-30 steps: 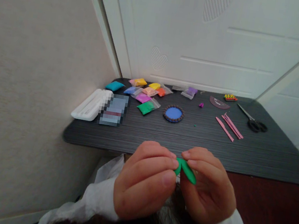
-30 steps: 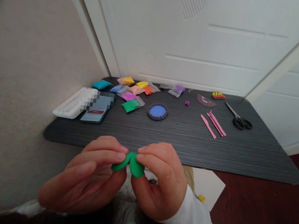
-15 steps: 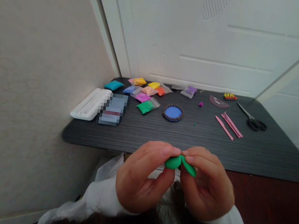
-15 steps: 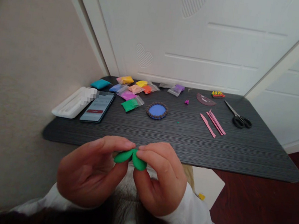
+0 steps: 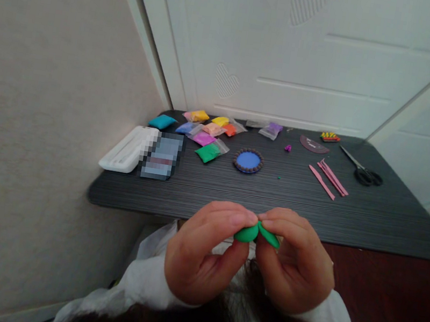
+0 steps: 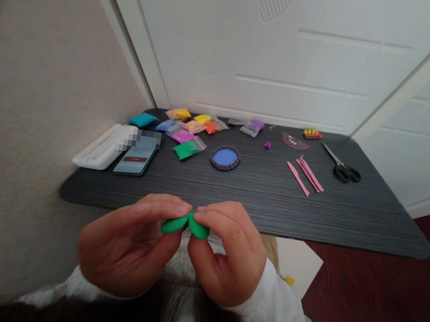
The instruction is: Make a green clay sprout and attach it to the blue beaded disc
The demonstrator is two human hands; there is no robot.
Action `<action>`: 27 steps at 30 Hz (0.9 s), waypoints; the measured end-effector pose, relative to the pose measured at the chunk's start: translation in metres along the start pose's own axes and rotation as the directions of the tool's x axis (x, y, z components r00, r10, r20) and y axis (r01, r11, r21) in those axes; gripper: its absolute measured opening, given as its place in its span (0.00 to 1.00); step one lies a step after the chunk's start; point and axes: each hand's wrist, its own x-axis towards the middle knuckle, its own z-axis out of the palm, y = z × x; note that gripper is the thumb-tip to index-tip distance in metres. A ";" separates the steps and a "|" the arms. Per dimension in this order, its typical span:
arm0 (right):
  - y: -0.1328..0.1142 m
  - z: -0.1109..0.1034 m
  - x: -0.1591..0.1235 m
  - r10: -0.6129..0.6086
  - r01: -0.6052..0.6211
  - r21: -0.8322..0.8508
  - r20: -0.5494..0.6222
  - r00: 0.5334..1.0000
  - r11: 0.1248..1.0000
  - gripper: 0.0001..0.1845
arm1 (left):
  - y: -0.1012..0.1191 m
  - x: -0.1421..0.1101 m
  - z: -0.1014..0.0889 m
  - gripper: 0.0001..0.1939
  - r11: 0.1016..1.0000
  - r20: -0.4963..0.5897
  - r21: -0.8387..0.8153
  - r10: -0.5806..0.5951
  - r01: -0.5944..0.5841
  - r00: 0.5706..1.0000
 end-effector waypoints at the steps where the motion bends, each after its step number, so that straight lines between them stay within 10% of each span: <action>1: 0.000 0.000 0.000 0.004 -0.004 -0.003 -0.002 1.000 1.000 0.22 | 0.000 0.001 -0.001 0.22 1.000 0.010 0.003 0.013 -0.013 1.000; 27: 0.001 -0.003 0.002 -0.074 0.077 -0.058 0.059 0.996 0.995 0.19 | 0.006 0.008 -0.014 0.24 0.969 0.199 0.200 0.104 -0.144 0.975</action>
